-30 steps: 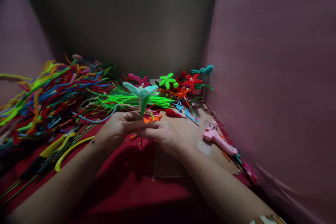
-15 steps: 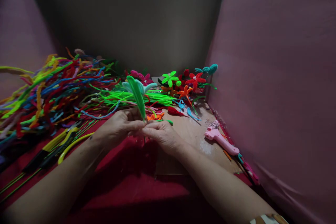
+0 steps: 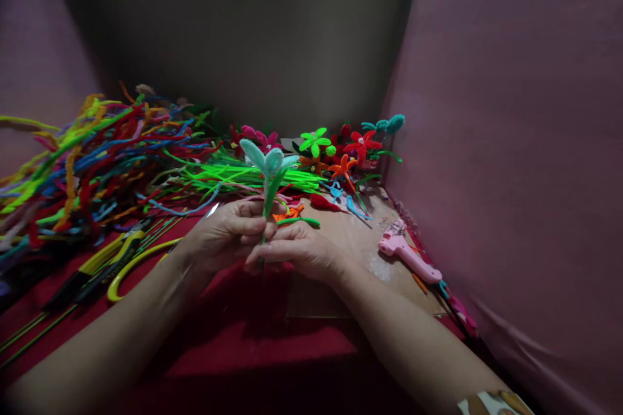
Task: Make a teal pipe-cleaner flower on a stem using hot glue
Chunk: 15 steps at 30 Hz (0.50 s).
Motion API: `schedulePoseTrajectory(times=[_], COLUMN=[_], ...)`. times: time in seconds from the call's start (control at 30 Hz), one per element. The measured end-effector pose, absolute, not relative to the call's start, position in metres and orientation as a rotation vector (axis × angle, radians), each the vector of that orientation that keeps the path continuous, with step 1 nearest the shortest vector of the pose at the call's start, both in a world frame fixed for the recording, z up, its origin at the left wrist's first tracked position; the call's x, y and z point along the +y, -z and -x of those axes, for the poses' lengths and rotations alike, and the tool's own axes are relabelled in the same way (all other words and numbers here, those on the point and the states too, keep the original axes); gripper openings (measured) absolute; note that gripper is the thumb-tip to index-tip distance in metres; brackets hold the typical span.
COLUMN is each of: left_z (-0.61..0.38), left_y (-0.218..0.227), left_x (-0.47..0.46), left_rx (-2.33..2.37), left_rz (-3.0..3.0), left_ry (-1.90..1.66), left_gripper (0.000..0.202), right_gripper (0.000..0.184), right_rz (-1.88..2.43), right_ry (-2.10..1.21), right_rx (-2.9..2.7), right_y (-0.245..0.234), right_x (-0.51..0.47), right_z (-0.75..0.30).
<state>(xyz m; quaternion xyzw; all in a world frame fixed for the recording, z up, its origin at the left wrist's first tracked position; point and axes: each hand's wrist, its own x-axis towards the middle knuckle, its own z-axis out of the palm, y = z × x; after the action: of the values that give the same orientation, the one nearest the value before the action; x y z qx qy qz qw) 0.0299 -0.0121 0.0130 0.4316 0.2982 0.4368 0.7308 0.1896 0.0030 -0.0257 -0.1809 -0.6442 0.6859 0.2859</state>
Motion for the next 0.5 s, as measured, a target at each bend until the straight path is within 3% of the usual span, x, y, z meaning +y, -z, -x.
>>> schedulePoseTrajectory(times=[0.13, 0.27, 0.5], left_z=[-0.0319, -0.0323, -0.0282], left_y=[-0.0147, -0.0137, -0.0122], left_x=[-0.0147, -0.0154, -0.0134], left_rx=[0.736, 0.947, 0.894], left_rz=[-0.949, -1.137, -1.143], left_ry=[-1.023, -1.057, -1.024], left_gripper=[0.035, 0.021, 0.017], right_gripper=[0.023, 0.025, 0.029], right_rz=[0.525, 0.577, 0.546], right_ry=[-1.757, -1.702, -1.739], right_rx=[-1.679, -1.675, -1.704], right_y=[0.0258, 0.0239, 0.0230], right_x=[0.0010, 0.0014, -0.0003], right_z=[-0.1873, -0.1859, -0.1848])
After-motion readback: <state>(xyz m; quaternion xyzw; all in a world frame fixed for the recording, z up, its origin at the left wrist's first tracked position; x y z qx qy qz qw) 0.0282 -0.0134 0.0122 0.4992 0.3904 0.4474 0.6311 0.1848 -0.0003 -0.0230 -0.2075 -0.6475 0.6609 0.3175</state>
